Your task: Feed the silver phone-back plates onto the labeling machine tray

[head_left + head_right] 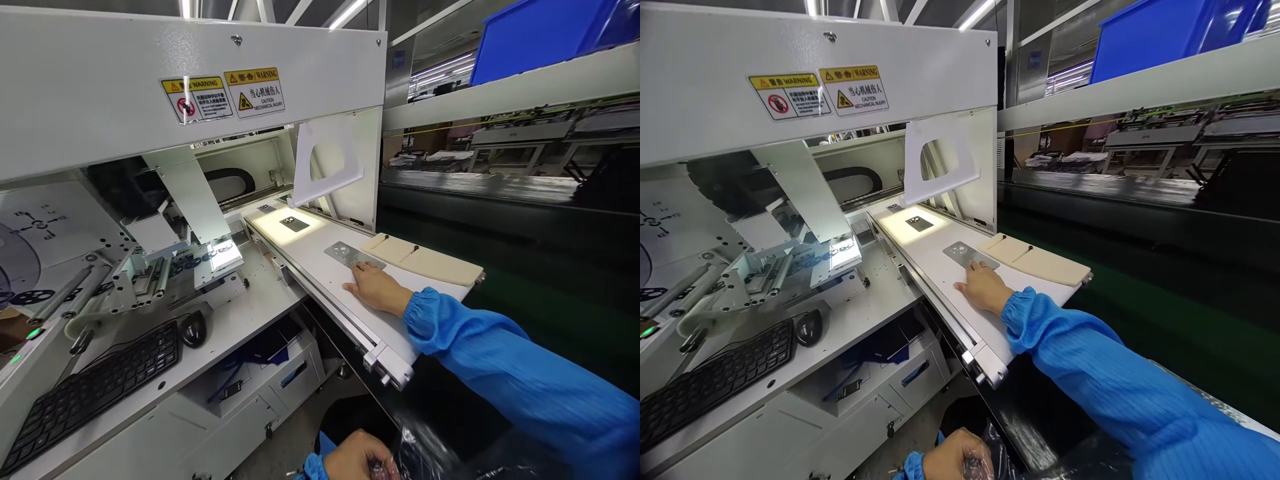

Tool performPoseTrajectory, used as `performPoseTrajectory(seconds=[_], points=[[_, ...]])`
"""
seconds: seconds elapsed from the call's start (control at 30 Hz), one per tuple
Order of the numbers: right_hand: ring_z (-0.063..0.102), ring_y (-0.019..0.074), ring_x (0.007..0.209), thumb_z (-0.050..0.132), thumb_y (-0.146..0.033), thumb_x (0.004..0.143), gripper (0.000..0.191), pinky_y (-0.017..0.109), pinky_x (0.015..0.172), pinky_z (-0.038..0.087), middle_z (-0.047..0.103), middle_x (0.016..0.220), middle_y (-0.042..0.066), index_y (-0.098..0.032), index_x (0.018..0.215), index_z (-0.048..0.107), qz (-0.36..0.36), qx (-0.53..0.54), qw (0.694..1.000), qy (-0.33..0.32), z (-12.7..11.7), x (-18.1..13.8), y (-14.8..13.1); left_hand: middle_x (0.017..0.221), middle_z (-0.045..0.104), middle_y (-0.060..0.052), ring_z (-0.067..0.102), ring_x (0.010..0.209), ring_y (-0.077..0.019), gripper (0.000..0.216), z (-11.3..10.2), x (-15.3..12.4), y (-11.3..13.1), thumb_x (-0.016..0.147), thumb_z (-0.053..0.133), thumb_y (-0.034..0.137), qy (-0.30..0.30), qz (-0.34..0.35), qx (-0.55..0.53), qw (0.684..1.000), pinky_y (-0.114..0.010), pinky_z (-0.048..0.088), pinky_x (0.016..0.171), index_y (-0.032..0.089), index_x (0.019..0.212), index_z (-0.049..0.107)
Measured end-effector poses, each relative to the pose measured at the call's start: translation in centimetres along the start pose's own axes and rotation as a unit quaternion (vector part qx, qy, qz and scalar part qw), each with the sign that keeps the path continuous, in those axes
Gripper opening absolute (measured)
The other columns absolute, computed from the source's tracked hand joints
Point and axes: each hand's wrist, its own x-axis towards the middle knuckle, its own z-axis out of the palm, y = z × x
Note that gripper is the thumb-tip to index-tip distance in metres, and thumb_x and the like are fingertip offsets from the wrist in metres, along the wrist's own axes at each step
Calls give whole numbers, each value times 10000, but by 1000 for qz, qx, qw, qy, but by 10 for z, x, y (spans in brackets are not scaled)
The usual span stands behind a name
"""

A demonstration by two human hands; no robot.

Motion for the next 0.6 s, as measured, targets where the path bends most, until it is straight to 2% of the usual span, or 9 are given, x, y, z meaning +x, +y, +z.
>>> performPoseTrajectory(seconds=[0.27,0.43,0.53,0.6], points=[[412,351,1244,435,-406,978,533,405,1055,341,448,1340,250,36,1262,526,3,10,1000,6,2,4,2,657,602,-19,512,604,-105,722,-2,-2,0,500,599,818,4,15,9,1000,-231,419,590,134,706,696],[385,346,1274,443,-401,975,533,406,1067,338,438,1352,251,36,1273,516,4,18,1000,18,1,6,3,640,588,-12,501,589,-103,744,-2,0,1,465,585,842,-1,16,13,1000,-232,411,571,139,688,681],[346,343,1304,473,-370,961,527,417,1089,314,384,1400,240,25,1310,483,1,27,999,43,-11,-13,-3,609,565,-13,491,563,-103,743,2,3,3,452,573,858,5,40,19,999,-241,408,564,141,635,642],[436,312,1243,486,-352,950,444,407,1052,376,457,1359,190,-47,1267,546,-28,67,994,81,-20,-48,-6,587,543,-11,483,544,-103,716,4,5,10,479,569,853,19,70,31,997,-245,406,555,148,600,599]])
